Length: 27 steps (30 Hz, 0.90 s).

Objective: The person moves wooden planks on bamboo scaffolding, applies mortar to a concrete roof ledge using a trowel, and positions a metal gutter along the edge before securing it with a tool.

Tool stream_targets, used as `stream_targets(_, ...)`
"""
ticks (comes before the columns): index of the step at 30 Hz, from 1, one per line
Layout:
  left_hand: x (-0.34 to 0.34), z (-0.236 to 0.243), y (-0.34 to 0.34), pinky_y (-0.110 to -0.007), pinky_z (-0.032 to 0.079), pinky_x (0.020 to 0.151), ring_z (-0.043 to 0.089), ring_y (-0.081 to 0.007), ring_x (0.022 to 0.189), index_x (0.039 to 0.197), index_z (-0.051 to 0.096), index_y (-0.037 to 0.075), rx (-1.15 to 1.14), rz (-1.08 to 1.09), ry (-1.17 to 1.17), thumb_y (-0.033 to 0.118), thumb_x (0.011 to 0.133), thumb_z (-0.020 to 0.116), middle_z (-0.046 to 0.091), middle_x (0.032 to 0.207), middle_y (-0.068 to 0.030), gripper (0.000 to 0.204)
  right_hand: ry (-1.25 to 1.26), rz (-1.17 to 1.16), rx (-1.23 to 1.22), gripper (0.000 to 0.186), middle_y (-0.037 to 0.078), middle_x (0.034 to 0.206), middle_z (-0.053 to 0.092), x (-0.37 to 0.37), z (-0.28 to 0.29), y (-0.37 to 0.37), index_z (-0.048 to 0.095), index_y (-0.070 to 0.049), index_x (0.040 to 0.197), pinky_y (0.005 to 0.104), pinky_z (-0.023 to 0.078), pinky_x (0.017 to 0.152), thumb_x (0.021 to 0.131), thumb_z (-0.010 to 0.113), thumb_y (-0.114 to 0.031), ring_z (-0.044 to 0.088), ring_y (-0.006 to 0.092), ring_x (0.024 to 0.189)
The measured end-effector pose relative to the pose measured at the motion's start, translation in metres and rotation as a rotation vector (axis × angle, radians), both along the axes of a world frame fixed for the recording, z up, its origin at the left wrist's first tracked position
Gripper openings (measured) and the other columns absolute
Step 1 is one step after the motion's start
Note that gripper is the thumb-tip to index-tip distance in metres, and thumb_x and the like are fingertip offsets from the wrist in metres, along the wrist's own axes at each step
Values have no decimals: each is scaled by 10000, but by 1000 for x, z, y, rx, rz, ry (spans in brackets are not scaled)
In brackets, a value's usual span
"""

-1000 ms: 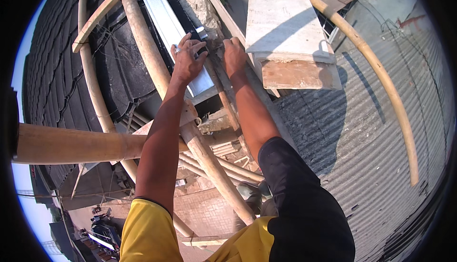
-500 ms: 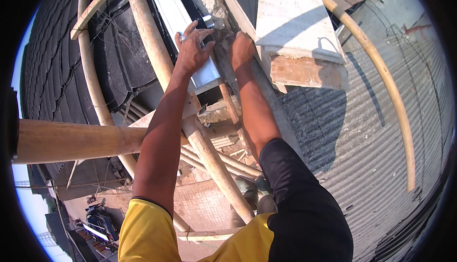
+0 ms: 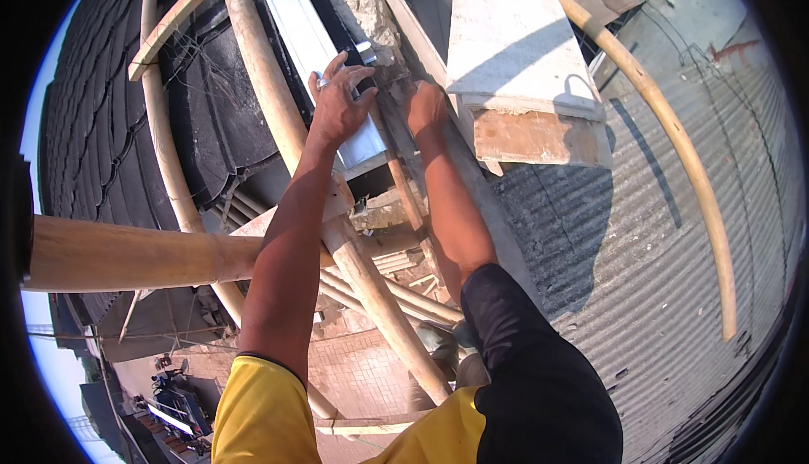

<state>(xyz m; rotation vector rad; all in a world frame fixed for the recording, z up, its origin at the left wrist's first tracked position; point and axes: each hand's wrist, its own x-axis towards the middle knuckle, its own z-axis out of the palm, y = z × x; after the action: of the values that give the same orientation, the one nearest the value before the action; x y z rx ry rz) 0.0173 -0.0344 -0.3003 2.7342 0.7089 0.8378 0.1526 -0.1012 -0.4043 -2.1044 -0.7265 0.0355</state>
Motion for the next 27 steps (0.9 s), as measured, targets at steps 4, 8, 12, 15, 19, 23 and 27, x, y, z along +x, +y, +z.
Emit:
stream_targets(4, 1, 2, 0, -614, 87, 1123, 339, -257, 1404, 1141, 685, 181, -20, 13, 59, 240, 816, 714, 621, 1251, -26, 331, -237, -128, -28, 203, 228, 925, 652, -13, 18, -10, 682, -14, 908, 480, 505, 760, 914, 520, -135, 647, 408, 849)
stream_targets(8, 0, 4, 0, -621, 110, 1115, 353, -259, 1396, 1127, 690, 178, -26, 18, 50, 239, 817, 712, 622, 1249, -29, 317, -223, 6, 432, 135, 196, 883, 684, -1, 40, -2, 681, -1, 929, 408, 528, 687, 877, 572, -62, 675, 316, 773)
stream_targets(12, 4, 3, 0, -629, 120, 1110, 359, -262, 1392, 1123, 691, 174, -4, 6, 33, 238, 815, 711, 624, 1247, -31, 315, 75, 190, 885, 110, 152, 850, 709, 9, 44, 25, 650, 52, 951, 303, 540, 673, 870, 588, 11, 709, 198, 751)
stream_targets(15, 4, 1, 1, -631, 115, 1111, 358, -261, 1393, 1124, 690, 173, 3, -3, 21, 234, 812, 710, 625, 1246, -27, 319, 416, 344, 1134, 101, 126, 817, 707, 11, 49, 34, 644, 44, 960, 268, 542, 640, 901, 582, -8, 702, 172, 749)
stream_targets(19, -3, 2, 3, -627, 105, 1116, 354, -258, 1395, 1131, 688, 181, -1, -6, 31, 236, 813, 702, 623, 1254, -18, 323, -79, 224, 815, 112, 147, 844, 704, -8, 119, 4, 662, -1, 935, 333, 538, 674, 893, 598, -82, 692, 257, 738)
stream_targets(23, 1, -3, 5, -622, 91, 1121, 351, -255, 1396, 1144, 684, 187, 15, -8, 46, 242, 820, 694, 616, 1270, -12, 329, -508, 162, 217, 205, 128, 831, 693, 2, 144, -15, 673, -5, 979, 360, 517, 719, 899, 616, -185, 670, 224, 755)
stream_targets(27, 5, -4, 3, -621, 90, 1120, 337, -248, 1402, 1173, 681, 197, 62, -14, 17, 245, 838, 682, 609, 1293, -6, 338, 220, 527, 206, 274, 91, 791, 666, 15, 138, -77, 647, 37, 1035, 326, 514, 682, 923, 630, -213, 626, 178, 689)
